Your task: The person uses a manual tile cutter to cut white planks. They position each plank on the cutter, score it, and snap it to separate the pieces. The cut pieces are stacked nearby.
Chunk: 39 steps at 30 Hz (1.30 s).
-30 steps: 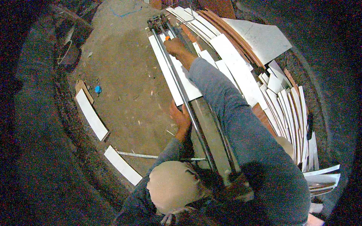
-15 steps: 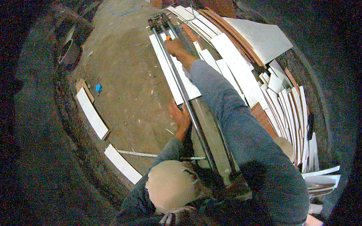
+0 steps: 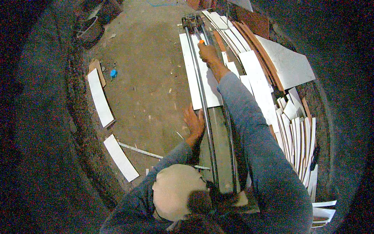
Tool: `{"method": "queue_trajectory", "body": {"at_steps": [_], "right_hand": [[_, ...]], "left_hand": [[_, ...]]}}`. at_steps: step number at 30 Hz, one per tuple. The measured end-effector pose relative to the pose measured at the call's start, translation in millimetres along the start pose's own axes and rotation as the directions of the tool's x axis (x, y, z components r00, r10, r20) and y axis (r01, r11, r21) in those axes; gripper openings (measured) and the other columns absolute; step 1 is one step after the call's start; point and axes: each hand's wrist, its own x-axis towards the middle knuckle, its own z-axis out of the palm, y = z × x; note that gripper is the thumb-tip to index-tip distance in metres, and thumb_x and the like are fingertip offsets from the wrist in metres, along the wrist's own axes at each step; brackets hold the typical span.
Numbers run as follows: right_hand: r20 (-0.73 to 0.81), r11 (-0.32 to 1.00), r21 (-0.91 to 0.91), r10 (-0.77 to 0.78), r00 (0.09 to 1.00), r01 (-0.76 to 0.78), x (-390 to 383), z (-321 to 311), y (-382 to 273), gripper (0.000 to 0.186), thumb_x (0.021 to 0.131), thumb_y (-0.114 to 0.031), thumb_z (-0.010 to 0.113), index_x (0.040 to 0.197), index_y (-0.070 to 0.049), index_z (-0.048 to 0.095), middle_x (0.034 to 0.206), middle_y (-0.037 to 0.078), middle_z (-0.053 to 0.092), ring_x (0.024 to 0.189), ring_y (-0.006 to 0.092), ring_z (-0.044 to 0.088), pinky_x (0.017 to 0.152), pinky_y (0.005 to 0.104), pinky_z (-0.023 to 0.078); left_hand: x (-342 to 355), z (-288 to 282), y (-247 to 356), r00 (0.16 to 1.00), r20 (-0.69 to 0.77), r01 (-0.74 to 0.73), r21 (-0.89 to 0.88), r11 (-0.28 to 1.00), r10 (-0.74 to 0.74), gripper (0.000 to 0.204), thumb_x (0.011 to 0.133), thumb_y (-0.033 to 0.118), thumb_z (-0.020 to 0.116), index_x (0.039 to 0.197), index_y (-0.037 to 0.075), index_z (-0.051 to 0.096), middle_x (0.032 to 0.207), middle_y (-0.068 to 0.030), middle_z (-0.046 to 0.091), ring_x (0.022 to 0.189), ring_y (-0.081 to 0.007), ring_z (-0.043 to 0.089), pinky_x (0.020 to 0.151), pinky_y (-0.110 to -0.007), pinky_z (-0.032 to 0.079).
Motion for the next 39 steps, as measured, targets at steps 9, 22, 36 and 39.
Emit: {"method": "queue_trajectory", "body": {"at_steps": [9,22,36,39], "right_hand": [[0.146,0.975,-0.026,-0.214,0.966,0.220,20,-19,-28,0.029,0.097,-0.038,0.066,0.098,-0.009,0.062,0.062,0.002,0.057,0.050,0.0128,0.052,0.044,0.0319,0.038],[-0.059,0.990,0.065,-0.120,0.991,0.124,-20,-19,-39,0.060,0.107,-0.062,0.037,0.123,-0.009,0.061,0.078,0.006,0.062,0.071,0.0240,0.066,0.062,0.0400,0.062],[0.009,0.678,-0.716,-0.230,0.973,0.167,-249,-4,157,0.075,0.106,-0.054,0.048,0.147,0.009,0.049,0.160,0.030,0.039,0.152,0.0440,0.032,0.124,0.0581,0.023],[0.083,0.649,-0.724,-0.254,0.964,0.233,-263,-12,149,0.072,0.108,-0.049,0.048,0.148,0.010,0.046,0.160,0.032,0.039,0.152,0.0436,0.032,0.124,0.0534,0.027]], "left_hand": [[2,3,-3,1.000,-0.002,0.000,-0.060,0.998,0.000,0.066,0.100,0.034,0.067,0.154,0.007,0.041,0.147,-0.0195,0.048,0.142,-0.0382,0.040,0.116,-0.057,0.026],[6,-4,1,0.997,-0.060,0.037,-0.151,0.988,-0.047,0.060,0.098,0.037,0.070,0.149,0.011,0.051,0.138,-0.0157,0.054,0.135,-0.0391,0.046,0.113,-0.056,0.030],[76,17,-49,0.953,0.265,0.263,-0.488,0.832,-0.146,0.023,0.090,0.011,0.073,0.106,-0.005,0.070,0.091,-0.0083,0.070,0.082,-0.0190,0.064,0.076,-0.036,0.052],[77,8,-61,0.902,0.366,0.421,-0.618,0.664,-0.231,0.019,0.092,0.014,0.072,0.101,-0.003,0.071,0.094,-0.0081,0.071,0.086,-0.0177,0.064,0.076,-0.035,0.052]]}}
